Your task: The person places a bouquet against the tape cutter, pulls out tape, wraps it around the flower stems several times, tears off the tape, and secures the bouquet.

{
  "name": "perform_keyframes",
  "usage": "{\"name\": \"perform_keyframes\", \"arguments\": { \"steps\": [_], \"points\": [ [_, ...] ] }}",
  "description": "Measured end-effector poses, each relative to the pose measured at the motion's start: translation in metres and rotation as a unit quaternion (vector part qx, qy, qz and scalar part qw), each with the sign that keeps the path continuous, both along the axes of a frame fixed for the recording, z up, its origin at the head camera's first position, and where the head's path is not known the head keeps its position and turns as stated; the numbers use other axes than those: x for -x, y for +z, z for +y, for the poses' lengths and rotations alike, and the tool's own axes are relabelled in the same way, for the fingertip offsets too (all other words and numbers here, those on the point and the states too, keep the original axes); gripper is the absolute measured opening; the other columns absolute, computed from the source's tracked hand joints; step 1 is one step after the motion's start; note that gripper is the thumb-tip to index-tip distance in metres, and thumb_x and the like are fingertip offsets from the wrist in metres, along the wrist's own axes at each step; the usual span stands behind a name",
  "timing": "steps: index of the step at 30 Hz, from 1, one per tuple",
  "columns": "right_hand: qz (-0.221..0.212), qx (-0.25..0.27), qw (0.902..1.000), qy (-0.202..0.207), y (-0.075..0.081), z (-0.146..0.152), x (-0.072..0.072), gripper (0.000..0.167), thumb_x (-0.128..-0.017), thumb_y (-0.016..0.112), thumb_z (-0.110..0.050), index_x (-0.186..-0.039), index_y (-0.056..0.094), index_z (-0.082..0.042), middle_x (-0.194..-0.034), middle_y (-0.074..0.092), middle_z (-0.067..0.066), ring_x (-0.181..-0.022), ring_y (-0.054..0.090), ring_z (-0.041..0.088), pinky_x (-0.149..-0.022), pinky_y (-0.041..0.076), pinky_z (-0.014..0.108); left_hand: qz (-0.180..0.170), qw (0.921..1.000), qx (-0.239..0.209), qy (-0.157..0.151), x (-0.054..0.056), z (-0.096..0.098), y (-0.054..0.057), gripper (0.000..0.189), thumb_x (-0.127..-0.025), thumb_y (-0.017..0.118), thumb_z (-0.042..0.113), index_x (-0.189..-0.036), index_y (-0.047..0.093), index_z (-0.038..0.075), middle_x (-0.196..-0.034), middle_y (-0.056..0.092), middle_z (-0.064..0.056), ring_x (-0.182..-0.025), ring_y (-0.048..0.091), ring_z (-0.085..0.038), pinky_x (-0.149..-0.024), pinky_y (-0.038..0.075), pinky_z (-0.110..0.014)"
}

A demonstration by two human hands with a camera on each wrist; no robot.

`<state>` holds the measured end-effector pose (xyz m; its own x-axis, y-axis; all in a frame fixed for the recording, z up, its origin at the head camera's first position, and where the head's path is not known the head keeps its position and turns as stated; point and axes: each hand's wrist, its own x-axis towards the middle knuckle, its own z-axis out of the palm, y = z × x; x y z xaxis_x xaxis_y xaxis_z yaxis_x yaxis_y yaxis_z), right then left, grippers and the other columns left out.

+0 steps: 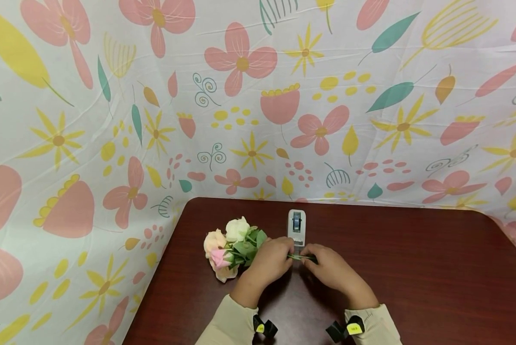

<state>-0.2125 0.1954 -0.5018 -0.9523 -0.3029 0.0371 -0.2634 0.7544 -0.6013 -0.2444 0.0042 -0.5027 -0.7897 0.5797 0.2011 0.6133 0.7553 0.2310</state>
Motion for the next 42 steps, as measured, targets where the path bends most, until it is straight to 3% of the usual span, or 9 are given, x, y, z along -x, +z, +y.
{"name": "perform_keyframes", "arguments": {
  "steps": [8,19,24,31,37,42],
  "points": [
    [0.025,-0.002,0.9997,-0.006,-0.002,-0.002,0.001,0.009,-0.095,0.069,-0.013,-0.1,0.068,-0.021,-0.101,0.066,-0.005,-0.098,0.064,0.013,-0.084,0.052,0.038,-0.002,1.0,0.003,0.008,0.0,-0.001,0.001,0.018,-0.083,0.075,0.015,-0.084,0.058,0.02,-0.086,0.064,0.009,-0.075,0.059,-0.008,-0.068,0.038,-0.025],
    [0.058,-0.009,0.9982,-0.014,-0.004,-0.005,0.0,0.012,-0.092,0.072,-0.011,-0.098,0.066,-0.02,-0.099,0.065,-0.004,-0.094,0.064,0.013,-0.081,0.052,0.037,-0.081,0.9959,-0.035,0.02,0.0,-0.006,0.004,0.019,-0.089,0.073,0.025,-0.09,0.055,0.02,-0.079,0.052,0.01,-0.068,0.046,-0.005,-0.079,0.04,-0.031],
    [0.073,-0.015,0.997,-0.018,-0.005,-0.007,-0.001,0.013,-0.091,0.074,-0.011,-0.097,0.066,-0.019,-0.096,0.064,-0.005,-0.092,0.063,0.012,-0.08,0.052,0.037,-0.093,0.9949,-0.029,0.029,-0.002,-0.006,0.006,0.013,-0.091,0.07,0.026,-0.097,0.063,0.017,-0.083,0.06,0.009,-0.074,0.056,-0.007,-0.089,0.048,-0.037],
    [0.076,-0.02,0.9965,-0.028,-0.004,-0.009,-0.001,0.013,-0.09,0.075,-0.012,-0.097,0.066,-0.019,-0.094,0.063,-0.006,-0.086,0.06,0.008,-0.077,0.051,0.034,-0.073,0.997,0.013,0.022,-0.003,-0.005,0.007,0.013,-0.096,0.065,0.027,-0.099,0.073,0.017,-0.084,0.067,0.005,-0.086,0.065,-0.013,-0.091,0.05,-0.038],
    [0.081,-0.019,0.9959,-0.037,-0.004,-0.011,-0.001,0.014,-0.089,0.075,-0.01,-0.098,0.066,-0.017,-0.094,0.063,-0.004,-0.085,0.059,0.01,-0.076,0.051,0.035,-0.059,0.998,0.01,0.023,-0.004,-0.005,0.006,0.018,-0.096,0.065,0.025,-0.109,0.075,0.016,-0.092,0.069,0.005,-0.091,0.064,-0.013,-0.089,0.049,-0.038],
    [0.08,-0.016,0.9957,-0.043,-0.003,-0.011,0.0,0.017,-0.088,0.076,-0.008,-0.099,0.066,-0.016,-0.092,0.062,-0.004,-0.083,0.057,0.009,-0.074,0.049,0.032,-0.047,0.9986,0.003,0.023,-0.003,-0.005,0.005,0.017,-0.096,0.067,0.025,-0.108,0.075,0.017,-0.093,0.068,0.005,-0.09,0.064,-0.012,-0.086,0.048,-0.036]
  ]
}}
